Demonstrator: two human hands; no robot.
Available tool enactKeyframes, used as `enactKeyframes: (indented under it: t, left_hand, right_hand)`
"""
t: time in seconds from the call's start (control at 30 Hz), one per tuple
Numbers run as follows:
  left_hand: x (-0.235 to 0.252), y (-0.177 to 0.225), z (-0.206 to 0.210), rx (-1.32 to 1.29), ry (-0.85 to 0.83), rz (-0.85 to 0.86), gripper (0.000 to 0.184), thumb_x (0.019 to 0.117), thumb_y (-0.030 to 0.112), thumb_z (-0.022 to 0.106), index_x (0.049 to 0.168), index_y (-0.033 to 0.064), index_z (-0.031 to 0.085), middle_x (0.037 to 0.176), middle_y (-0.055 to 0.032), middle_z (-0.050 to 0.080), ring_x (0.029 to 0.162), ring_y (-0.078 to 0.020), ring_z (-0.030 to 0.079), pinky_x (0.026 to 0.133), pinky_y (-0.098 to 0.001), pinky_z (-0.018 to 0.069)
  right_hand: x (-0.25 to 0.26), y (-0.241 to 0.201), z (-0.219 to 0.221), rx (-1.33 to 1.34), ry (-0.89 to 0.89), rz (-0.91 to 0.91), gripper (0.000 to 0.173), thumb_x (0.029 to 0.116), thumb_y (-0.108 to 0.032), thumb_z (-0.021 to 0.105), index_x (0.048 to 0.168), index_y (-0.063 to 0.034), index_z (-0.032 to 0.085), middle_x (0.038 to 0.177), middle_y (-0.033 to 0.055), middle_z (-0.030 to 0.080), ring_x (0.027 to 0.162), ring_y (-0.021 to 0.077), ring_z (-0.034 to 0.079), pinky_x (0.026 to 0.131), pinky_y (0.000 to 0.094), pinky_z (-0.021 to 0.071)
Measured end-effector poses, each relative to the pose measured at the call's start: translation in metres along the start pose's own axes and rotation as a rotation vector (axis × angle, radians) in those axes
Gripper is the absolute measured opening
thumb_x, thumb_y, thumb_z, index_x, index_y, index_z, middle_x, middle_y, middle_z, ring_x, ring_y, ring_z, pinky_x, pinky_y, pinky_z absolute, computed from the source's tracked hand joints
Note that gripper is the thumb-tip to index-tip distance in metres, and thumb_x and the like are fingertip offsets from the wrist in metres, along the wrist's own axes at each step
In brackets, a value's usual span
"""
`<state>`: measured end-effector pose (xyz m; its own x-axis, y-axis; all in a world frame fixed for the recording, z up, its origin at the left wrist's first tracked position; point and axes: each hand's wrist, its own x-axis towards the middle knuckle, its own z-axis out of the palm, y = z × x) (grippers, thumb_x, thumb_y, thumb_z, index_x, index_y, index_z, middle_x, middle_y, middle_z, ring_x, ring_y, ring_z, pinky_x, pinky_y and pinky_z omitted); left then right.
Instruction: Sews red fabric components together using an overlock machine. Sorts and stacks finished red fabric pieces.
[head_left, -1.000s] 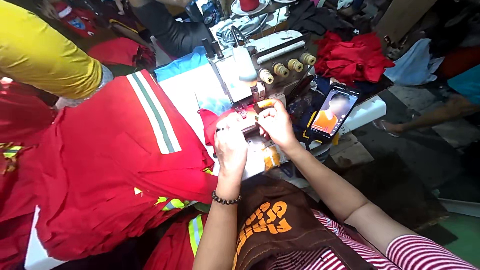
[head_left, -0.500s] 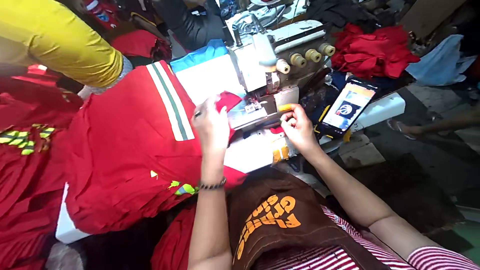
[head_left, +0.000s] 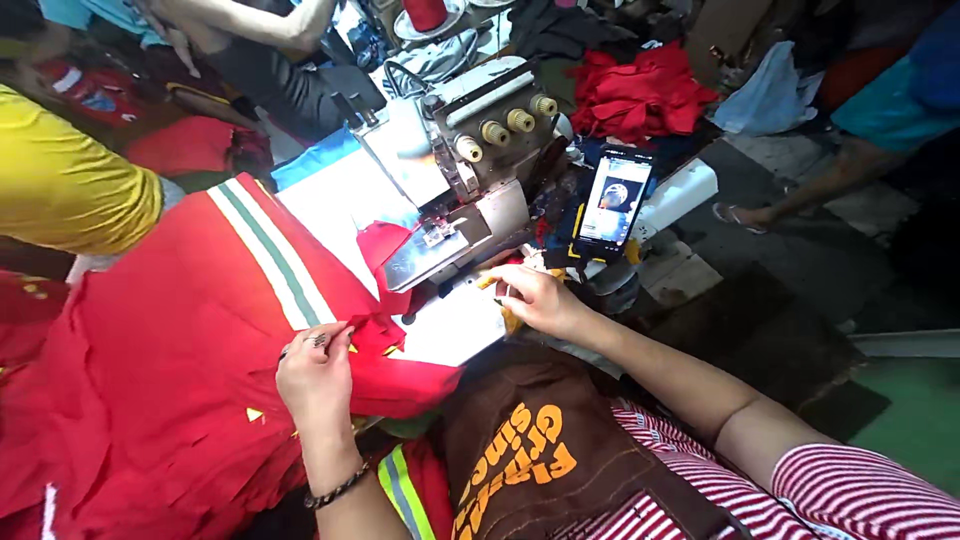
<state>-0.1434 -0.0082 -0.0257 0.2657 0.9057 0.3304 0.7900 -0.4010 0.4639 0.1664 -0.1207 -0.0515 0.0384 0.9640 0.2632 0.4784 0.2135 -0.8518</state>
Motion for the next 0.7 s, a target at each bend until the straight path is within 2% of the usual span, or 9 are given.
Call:
enactKeyframes:
  t: [0.1, 0.2, 0.3, 0.37, 0.43, 0.5, 0.53, 0.6, 0.7]
  left_hand:
    - [-0.013, 0.038, -0.006, -0.159, 0.001, 0.092, 0.019, 0.0953, 0.011, 0.067, 0.104, -0.0037, 0.075, 0.101, -0.0181, 0.073, 0.094, -0.0192, 0.071, 0.088, -0.0345, 0.0563]
    - [-0.032, 0.084, 0.004, -0.377, -0.091, 0.274, 0.016, 0.0929, 0.01, 0.07, 0.101, -0.0031, 0.075, 0.098, -0.0118, 0.074, 0.09, -0.0093, 0.071, 0.085, -0.0253, 0.0589]
    - [-0.044, 0.111, 0.017, -0.541, -0.006, 0.29, 0.012, 0.0883, 0.008, 0.073, 0.098, 0.0007, 0.074, 0.098, -0.0061, 0.073, 0.091, -0.0072, 0.069, 0.084, -0.0226, 0.0583]
    - [-0.05, 0.121, 0.019, -0.638, 0.091, 0.21, 0.015, 0.087, 0.009, 0.077, 0.099, 0.0028, 0.071, 0.1, -0.0038, 0.069, 0.092, -0.0097, 0.066, 0.081, -0.0241, 0.0576]
    - [-0.06, 0.135, 0.016, -0.777, 0.066, 0.115, 0.006, 0.0927, 0.01, 0.071, 0.097, 0.0066, 0.07, 0.093, 0.0029, 0.071, 0.084, -0.0071, 0.068, 0.077, -0.0241, 0.059]
    - [-0.071, 0.142, 0.018, -1.042, -0.22, 0.031, 0.032, 0.1077, 0.028, 0.051, 0.1, 0.0063, 0.074, 0.091, -0.0014, 0.076, 0.079, -0.0124, 0.073, 0.074, -0.0294, 0.0629]
    - [-0.074, 0.143, 0.023, -1.219, -0.404, -0.029, 0.051, 0.1093, 0.043, 0.041, 0.108, 0.0026, 0.073, 0.096, -0.0085, 0.077, 0.081, -0.0183, 0.075, 0.075, -0.0335, 0.064]
    - [-0.073, 0.144, 0.032, -1.641, -0.612, -0.293, 0.063, 0.1017, 0.059, 0.045, 0.119, 0.0018, 0.067, 0.108, -0.0195, 0.074, 0.09, -0.0289, 0.075, 0.079, -0.0409, 0.0633]
    - [-0.059, 0.147, 0.024, -1.938, -0.413, -0.756, 0.05, 0.1104, 0.041, 0.031, 0.112, 0.007, 0.068, 0.103, -0.0142, 0.075, 0.094, -0.0229, 0.075, 0.08, -0.039, 0.0644]
  right_hand:
    - [0.0, -0.007, 0.002, 0.144, -0.056, -0.067, 0.035, 0.0923, -0.006, 0.069, 0.126, -0.0006, 0.066, 0.114, 0.0131, 0.069, 0.102, 0.0188, 0.067, 0.091, 0.0367, 0.0573]
    - [0.001, -0.025, 0.005, 0.208, -0.18, -0.145, 0.052, 0.0888, -0.009, 0.075, 0.138, -0.002, 0.06, 0.132, 0.0143, 0.065, 0.125, 0.0227, 0.061, 0.107, 0.0435, 0.0496]
    - [0.004, -0.036, 0.01, 0.296, -0.109, -0.164, 0.029, 0.0922, -0.001, 0.068, 0.121, 0.0046, 0.067, 0.1, 0.0116, 0.074, 0.097, 0.0161, 0.07, 0.091, 0.0339, 0.057]
    - [0.008, -0.041, 0.004, 0.343, -0.036, -0.131, 0.029, 0.092, 0.005, 0.065, 0.121, 0.004, 0.066, 0.093, 0.0102, 0.073, 0.088, 0.0134, 0.07, 0.085, 0.0313, 0.059]
    - [0.011, -0.044, -0.007, 0.241, 0.04, -0.193, 0.029, 0.0916, 0.007, 0.065, 0.12, 0.0054, 0.067, 0.099, 0.0124, 0.074, 0.091, 0.0157, 0.072, 0.086, 0.0336, 0.0601]
    - [0.012, -0.049, -0.018, 0.035, 0.101, -0.372, 0.022, 0.0945, 0.005, 0.063, 0.116, 0.0057, 0.07, 0.103, 0.014, 0.074, 0.096, 0.0187, 0.073, 0.089, 0.0342, 0.0598]
    - [0.011, -0.053, -0.021, -0.043, 0.12, -0.476, 0.019, 0.0953, 0.005, 0.062, 0.112, 0.0045, 0.072, 0.101, 0.0139, 0.075, 0.095, 0.0197, 0.073, 0.089, 0.0345, 0.0598]
    - [0.007, -0.065, -0.026, -0.064, 0.104, -0.661, 0.016, 0.0983, 0.001, 0.06, 0.105, 0.0009, 0.074, 0.094, 0.0121, 0.075, 0.091, 0.0203, 0.072, 0.087, 0.0371, 0.0582]
    - [-0.007, -0.082, -0.036, 0.074, -0.029, -0.809, 0.018, 0.1007, -0.003, 0.06, 0.11, -0.0022, 0.075, 0.098, 0.0138, 0.076, 0.101, 0.0253, 0.073, 0.096, 0.0427, 0.057]
